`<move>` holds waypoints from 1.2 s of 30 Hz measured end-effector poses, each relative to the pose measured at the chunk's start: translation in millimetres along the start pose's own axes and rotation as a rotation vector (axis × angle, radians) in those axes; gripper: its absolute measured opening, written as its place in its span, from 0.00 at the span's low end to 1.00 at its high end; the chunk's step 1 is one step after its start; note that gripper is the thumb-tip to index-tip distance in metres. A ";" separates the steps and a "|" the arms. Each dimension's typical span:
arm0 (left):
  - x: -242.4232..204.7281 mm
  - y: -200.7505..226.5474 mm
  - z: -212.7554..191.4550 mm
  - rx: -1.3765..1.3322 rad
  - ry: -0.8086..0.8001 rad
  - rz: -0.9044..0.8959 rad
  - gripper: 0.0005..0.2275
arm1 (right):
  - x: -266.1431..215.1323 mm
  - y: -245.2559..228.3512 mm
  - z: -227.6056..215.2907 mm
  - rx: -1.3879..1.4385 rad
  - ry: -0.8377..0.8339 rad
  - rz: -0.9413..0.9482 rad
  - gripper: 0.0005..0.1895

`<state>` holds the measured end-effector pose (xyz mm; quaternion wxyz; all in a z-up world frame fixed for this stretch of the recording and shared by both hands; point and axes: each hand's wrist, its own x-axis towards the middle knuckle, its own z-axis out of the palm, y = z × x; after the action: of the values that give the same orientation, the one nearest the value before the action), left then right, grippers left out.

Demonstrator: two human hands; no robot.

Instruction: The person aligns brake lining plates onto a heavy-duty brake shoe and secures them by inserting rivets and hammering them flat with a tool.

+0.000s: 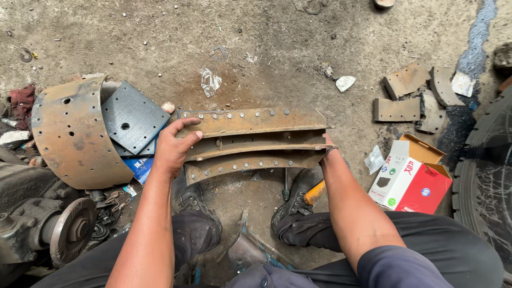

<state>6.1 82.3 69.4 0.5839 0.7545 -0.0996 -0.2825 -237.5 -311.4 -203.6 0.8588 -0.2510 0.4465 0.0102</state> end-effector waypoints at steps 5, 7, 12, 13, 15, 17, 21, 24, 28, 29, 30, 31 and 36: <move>0.0 -0.3 2.4 -0.078 0.012 -0.069 0.15 | -25.2 -19.1 13.0 0.053 0.022 0.034 0.23; -1.6 -1.4 1.2 -0.058 0.016 -0.053 0.14 | -34.6 -14.2 25.7 0.080 0.011 0.049 0.23; -0.8 -3.0 1.9 -0.038 0.016 -0.044 0.14 | -44.2 -13.3 57.8 0.095 -0.073 0.007 0.23; -0.6 -2.9 2.5 -0.043 0.016 -0.056 0.14 | -45.3 -14.3 62.4 0.095 -0.086 -0.002 0.23; -0.7 -2.4 2.3 -0.053 0.019 -0.081 0.13 | -47.3 -15.4 70.4 0.107 -0.105 -0.011 0.23; -0.2 -1.3 1.1 -0.014 0.020 -0.040 0.13 | -47.2 -16.8 77.8 0.115 -0.117 -0.019 0.23; -0.6 -1.9 2.2 -0.027 0.014 -0.048 0.12 | -53.0 -16.2 82.0 0.118 -0.124 -0.027 0.23; -0.4 -1.9 1.9 -0.007 0.017 -0.033 0.12 | -55.9 -15.9 86.2 0.123 -0.128 -0.029 0.23; 0.5 0.4 2.7 -0.006 0.011 -0.031 0.12 | -58.1 -17.0 91.3 0.130 -0.136 -0.036 0.23; 0.0 1.3 2.6 0.007 0.011 -0.027 0.11 | -59.7 -15.2 91.2 0.130 -0.133 -0.036 0.23; -0.1 2.5 2.3 0.019 0.012 -0.022 0.11 | -60.1 -13.8 91.7 0.131 -0.132 -0.037 0.23; 0.2 4.0 1.9 0.015 0.011 -0.029 0.11 | -61.0 -12.0 91.1 0.130 -0.132 -0.040 0.23; 0.4 8.3 2.7 -0.014 0.003 -0.034 0.13 | -74.3 -6.0 74.0 0.154 -0.057 -0.014 0.23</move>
<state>6.5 77.4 76.6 0.5843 0.7525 -0.0839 -0.2921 -224.3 -268.7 -108.6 0.8879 -0.1869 0.4198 -0.0229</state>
